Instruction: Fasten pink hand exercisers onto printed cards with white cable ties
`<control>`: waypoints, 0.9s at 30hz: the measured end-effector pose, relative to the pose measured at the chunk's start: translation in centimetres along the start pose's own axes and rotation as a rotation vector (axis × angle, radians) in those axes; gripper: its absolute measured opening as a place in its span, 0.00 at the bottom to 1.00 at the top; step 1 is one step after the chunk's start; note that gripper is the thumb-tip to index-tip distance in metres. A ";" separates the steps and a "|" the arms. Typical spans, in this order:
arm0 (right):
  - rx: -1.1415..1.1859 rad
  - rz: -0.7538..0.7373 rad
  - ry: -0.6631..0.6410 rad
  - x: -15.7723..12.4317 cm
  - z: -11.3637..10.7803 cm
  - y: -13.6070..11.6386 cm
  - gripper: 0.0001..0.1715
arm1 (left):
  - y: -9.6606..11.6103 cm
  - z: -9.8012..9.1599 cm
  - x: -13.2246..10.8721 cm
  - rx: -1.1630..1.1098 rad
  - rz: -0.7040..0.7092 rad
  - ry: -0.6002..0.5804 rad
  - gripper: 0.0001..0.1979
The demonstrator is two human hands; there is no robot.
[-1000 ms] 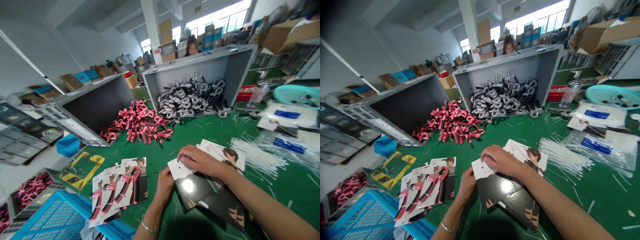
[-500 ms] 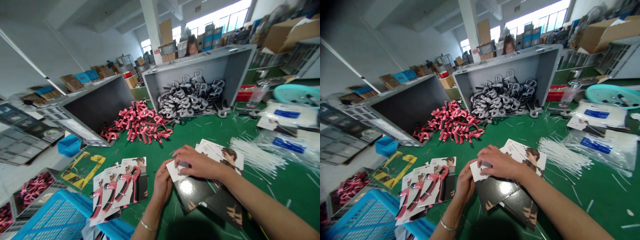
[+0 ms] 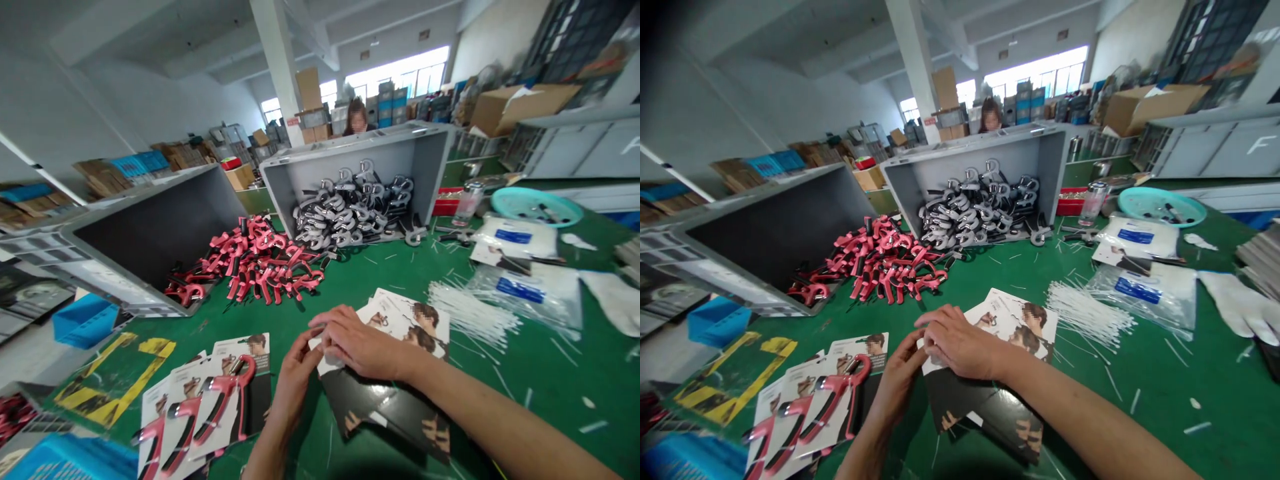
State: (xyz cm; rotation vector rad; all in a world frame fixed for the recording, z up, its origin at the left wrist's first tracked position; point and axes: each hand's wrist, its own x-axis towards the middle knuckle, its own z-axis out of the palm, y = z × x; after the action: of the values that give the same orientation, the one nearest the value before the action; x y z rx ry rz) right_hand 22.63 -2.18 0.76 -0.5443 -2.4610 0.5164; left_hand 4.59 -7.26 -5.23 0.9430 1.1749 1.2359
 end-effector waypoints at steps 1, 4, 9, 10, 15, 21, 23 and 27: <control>0.047 0.013 0.026 -0.1 -0.6 -0.1 0.05 | 0.2 -0.1 0.0 -0.015 -0.040 -0.026 0.21; 0.111 0.123 0.214 -1.6 -2.6 -0.5 0.06 | 0.9 -0.3 -0.6 -0.127 -0.116 -0.052 0.21; 0.141 0.574 0.670 -7.8 -3.9 -1.6 0.09 | -0.1 1.2 -4.2 -0.056 -0.025 0.170 0.27; 0.159 0.647 0.643 -9.0 -3.7 -1.6 0.09 | -0.7 1.8 -5.0 0.031 0.016 0.195 0.28; -0.043 0.642 0.352 -11.4 -1.8 0.0 0.09 | -2.2 3.7 -7.0 0.476 0.306 0.115 0.18; -0.094 0.620 0.354 -11.2 -1.5 1.8 0.11 | -0.5 -2.6 1.5 0.774 0.482 0.250 0.15; -0.089 0.622 0.354 -11.3 -1.5 1.9 0.11 | 0.0 -4.3 6.2 0.950 0.498 0.265 0.18; -0.074 0.627 0.376 -11.2 -1.5 1.8 0.11 | 1.3 -4.9 13.5 1.008 0.534 0.146 0.20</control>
State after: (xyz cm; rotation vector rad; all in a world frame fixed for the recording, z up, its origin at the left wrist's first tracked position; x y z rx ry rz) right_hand 32.51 -5.69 -3.82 -1.3287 -1.9293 0.5023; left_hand -1.14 5.92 -6.78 2.0334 1.7788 1.0912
